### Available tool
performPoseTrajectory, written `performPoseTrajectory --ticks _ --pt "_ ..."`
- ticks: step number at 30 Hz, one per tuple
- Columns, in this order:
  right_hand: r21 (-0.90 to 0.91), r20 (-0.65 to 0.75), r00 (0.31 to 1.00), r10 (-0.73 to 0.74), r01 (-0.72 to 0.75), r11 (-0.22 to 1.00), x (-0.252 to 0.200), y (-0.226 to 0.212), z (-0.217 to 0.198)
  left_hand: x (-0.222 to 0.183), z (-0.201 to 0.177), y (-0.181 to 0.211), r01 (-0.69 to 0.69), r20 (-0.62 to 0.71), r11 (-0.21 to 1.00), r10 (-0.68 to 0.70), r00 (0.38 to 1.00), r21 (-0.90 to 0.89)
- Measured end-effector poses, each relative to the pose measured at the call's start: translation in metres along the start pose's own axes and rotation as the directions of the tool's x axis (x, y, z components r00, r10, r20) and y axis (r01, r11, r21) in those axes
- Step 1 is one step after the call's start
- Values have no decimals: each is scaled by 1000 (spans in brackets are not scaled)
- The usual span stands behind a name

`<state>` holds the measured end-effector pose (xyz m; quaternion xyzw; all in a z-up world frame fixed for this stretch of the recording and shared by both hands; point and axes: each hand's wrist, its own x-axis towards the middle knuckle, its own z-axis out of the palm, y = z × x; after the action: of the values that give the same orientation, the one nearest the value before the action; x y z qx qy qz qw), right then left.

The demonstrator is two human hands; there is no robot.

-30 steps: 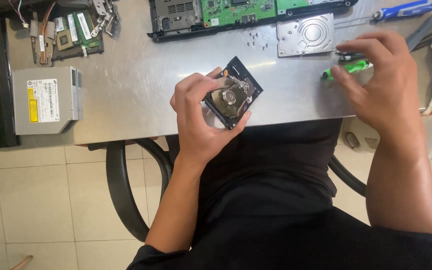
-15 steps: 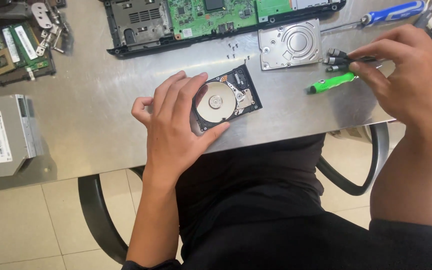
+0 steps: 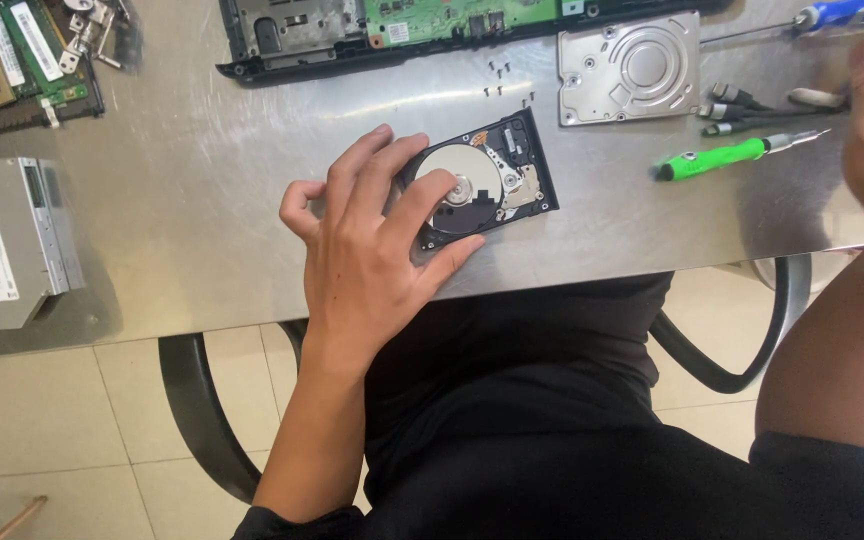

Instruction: The person is disassembling a computer hard drive, removing screws with a screwdriver, and cleaning the internal platter with a cloth.

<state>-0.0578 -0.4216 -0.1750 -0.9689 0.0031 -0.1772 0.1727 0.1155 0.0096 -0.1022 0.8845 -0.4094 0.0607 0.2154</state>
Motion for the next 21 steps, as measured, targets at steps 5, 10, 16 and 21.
performPoseTrajectory --ticks 5,10,16,21 --pt "208 89 967 239 -253 945 -36 85 20 1 -1 0 -23 -12 1000 23 1000 -18" --pt "-54 218 976 -16 28 998 30 -59 -52 4 -2 2 -46 -28 999 46 999 1" --pt "-82 263 963 -53 78 994 40 -100 -40 2 -1 3 -35 -35 999 35 999 -18" --pt "-53 154 987 -48 57 997 28 -111 -33 -1 1 -1 -28 -30 1000 27 999 -10"
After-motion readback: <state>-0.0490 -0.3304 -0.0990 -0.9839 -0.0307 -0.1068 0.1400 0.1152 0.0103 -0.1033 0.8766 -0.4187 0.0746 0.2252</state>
